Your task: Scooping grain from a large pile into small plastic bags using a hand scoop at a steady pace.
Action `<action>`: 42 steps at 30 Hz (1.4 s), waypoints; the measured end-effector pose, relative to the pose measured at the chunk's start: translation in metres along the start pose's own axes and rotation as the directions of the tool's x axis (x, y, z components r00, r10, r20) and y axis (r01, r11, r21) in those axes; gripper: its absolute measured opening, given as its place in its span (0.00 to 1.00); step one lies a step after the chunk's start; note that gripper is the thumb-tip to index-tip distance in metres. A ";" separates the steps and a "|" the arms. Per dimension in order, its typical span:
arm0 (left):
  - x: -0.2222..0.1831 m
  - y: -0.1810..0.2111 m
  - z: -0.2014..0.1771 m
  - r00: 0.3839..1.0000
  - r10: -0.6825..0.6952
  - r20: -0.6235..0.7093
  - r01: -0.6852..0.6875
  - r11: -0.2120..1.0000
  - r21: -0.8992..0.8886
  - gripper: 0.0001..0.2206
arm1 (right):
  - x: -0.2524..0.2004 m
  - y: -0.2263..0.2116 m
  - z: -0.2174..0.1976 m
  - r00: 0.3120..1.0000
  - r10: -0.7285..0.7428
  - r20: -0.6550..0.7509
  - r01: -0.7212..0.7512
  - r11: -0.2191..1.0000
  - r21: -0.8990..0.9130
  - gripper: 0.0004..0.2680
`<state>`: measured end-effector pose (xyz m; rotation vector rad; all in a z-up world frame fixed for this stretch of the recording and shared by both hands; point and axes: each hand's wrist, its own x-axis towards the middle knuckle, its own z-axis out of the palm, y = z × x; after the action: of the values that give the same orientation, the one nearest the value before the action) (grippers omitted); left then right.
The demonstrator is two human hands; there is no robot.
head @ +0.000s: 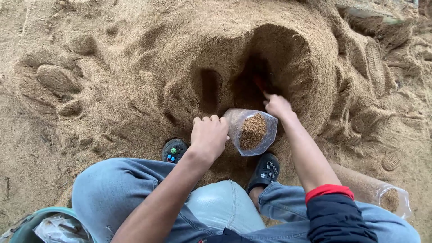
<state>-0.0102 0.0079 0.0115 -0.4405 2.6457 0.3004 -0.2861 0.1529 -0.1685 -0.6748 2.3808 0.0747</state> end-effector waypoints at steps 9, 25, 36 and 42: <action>0.002 -0.001 0.005 0.999 -0.011 0.047 0.010 1.000 0.026 0.21 | -0.059 -0.002 -0.071 0.999 0.038 0.035 -0.034 0.992 -0.123 0.15; 0.019 -0.010 0.001 0.998 -0.014 -0.063 0.018 0.998 0.065 0.18 | -0.167 0.025 0.068 0.982 0.186 -0.037 -0.169 0.948 0.268 0.14; -0.014 0.004 -0.036 1.000 0.017 0.021 -0.016 1.000 -0.018 0.19 | -0.197 0.027 0.140 0.847 0.526 -0.070 -0.380 0.694 0.612 0.13; -0.013 -0.008 -0.028 0.997 -0.006 0.074 0.009 0.999 -0.040 0.23 | -0.152 0.051 0.232 0.934 0.311 0.173 -0.253 0.240 0.937 0.13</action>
<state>-0.0071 -0.0040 0.0409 -0.4438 2.5693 0.3609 -0.0772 0.3165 -0.2643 0.3886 2.0064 -1.1768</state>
